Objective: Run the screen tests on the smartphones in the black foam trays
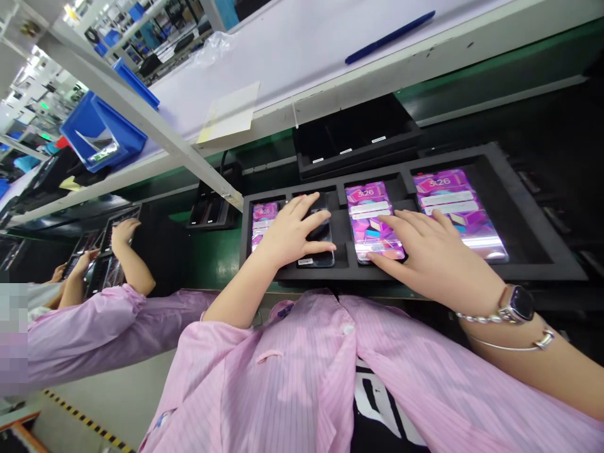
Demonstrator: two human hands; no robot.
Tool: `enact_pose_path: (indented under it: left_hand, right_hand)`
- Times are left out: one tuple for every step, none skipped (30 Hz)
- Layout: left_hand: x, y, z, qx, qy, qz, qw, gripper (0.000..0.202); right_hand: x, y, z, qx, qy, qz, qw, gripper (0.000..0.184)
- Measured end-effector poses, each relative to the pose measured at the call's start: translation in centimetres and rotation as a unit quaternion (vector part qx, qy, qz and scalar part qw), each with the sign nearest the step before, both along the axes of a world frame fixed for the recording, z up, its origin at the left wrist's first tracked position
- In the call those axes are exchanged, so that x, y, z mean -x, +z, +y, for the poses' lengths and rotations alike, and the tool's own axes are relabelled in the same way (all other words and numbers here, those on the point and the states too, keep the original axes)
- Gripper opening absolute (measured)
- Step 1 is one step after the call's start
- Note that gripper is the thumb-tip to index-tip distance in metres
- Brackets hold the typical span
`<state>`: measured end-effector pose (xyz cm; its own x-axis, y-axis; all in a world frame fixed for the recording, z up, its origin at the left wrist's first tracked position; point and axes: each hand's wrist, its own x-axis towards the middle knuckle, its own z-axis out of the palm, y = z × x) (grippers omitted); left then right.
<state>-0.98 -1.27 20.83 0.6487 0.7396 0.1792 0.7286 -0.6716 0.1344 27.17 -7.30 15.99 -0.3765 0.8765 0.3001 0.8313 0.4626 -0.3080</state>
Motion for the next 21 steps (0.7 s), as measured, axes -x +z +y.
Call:
enact_pose_path:
  left_hand:
    - [0.6, 0.6, -0.9, -0.018, 0.022, -0.032, 0.999, 0.055]
    - [1.2, 1.2, -2.0, -0.031, 0.05, -0.06, 0.996, 0.05]
    - [1.8, 1.9, -3.2, -0.034, 0.077, -0.082, 0.993, 0.045]
    - [2.4, 2.4, -4.4, -0.029, 0.101, -0.094, 0.99, 0.042]
    - [2.9, 2.8, -5.6, -0.016, 0.118, -0.095, 0.988, 0.04]
    - [3.2, 3.1, -6.6, 0.001, 0.128, -0.086, 0.988, 0.038]
    - [3.5, 3.2, -7.4, 0.017, 0.134, -0.067, 0.989, 0.037]
    - [3.6, 3.2, -8.1, 0.03, 0.136, -0.041, 0.989, 0.038]
    - [3.6, 3.2, -8.6, 0.042, 0.137, -0.012, 0.99, 0.042]
    - [3.6, 3.0, -8.9, 0.054, 0.139, 0.016, 0.989, 0.048]
    - [3.5, 2.9, -9.1, 0.066, 0.142, 0.042, 0.987, 0.053]
    - [3.3, 2.8, -9.2, 0.078, 0.146, 0.061, 0.984, 0.058]
    - [3.2, 2.8, -9.3, 0.091, 0.15, 0.076, 0.982, 0.062]
    - [3.0, 2.7, -9.4, 0.102, 0.155, 0.085, 0.979, 0.064]
    - [2.9, 2.6, -9.4, 0.111, 0.159, 0.092, 0.977, 0.064]
    - [2.8, 2.5, -9.5, 0.117, 0.163, 0.095, 0.975, 0.064]
    - [2.7, 2.4, -9.5, 0.12, 0.166, 0.096, 0.974, 0.064]
    - [2.7, 2.3, -9.5, 0.122, 0.169, 0.096, 0.973, 0.063]
    - [2.6, 2.1, -9.6, 0.123, 0.171, 0.096, 0.973, 0.063]
    - [2.5, 1.8, -9.6, 0.123, 0.173, 0.095, 0.973, 0.063]
    - [2.5, 1.6, -9.5, 0.122, 0.174, 0.092, 0.973, 0.064]
  right_hand:
    - [-0.1, 0.1, 0.0, -0.001, -0.003, 0.01, 1.0, 0.069]
    - [-0.1, 0.2, -0.1, -0.007, -0.01, 0.025, 1.0, 0.069]
    - [-0.3, 0.4, -0.2, -0.018, -0.017, 0.04, 0.999, 0.069]
    - [-0.4, 0.6, -0.4, -0.032, -0.024, 0.05, 0.998, 0.067]
    - [-0.6, 0.8, -0.6, -0.045, -0.029, 0.053, 0.997, 0.065]
    - [-0.8, 1.1, -0.9, -0.053, -0.03, 0.046, 0.997, 0.064]
    - [-1.0, 1.3, -1.2, -0.053, -0.027, 0.033, 0.998, 0.064]
    - [-1.3, 1.5, -1.4, -0.048, -0.024, 0.017, 0.998, 0.065]
    - [-1.4, 1.7, -1.7, -0.04, -0.021, 0.0, 0.999, 0.068]
    - [-1.6, 1.8, -2.0, -0.033, -0.02, -0.014, 0.999, 0.071]
    - [-1.7, 1.9, -2.2, -0.027, -0.02, -0.027, 0.999, 0.073]
    - [-1.7, 2.0, -2.4, -0.025, -0.02, -0.039, 0.999, 0.074]
    - [-1.6, 2.0, -2.5, -0.024, -0.02, -0.051, 0.998, 0.074]
    - [-1.6, 2.0, -2.7, -0.023, -0.02, -0.061, 0.998, 0.075]
    - [-1.5, 2.0, -2.8, -0.023, -0.021, -0.072, 0.997, 0.076]
    - [-1.4, 2.0, -2.9, -0.024, -0.021, -0.082, 0.996, 0.077]
    - [-1.4, 2.0, -3.0, -0.022, -0.021, -0.092, 0.995, 0.077]
    - [-1.5, 2.0, -3.1, -0.019, -0.022, -0.102, 0.994, 0.076]
    - [-1.6, 1.9, -3.1, -0.012, -0.024, -0.11, 0.994, 0.075]
    - [-1.9, 1.8, -3.1, -0.003, -0.024, -0.109, 0.994, 0.072]
    - [-2.1, 1.7, -3.1, 0.005, -0.022, -0.098, 0.995, 0.067]
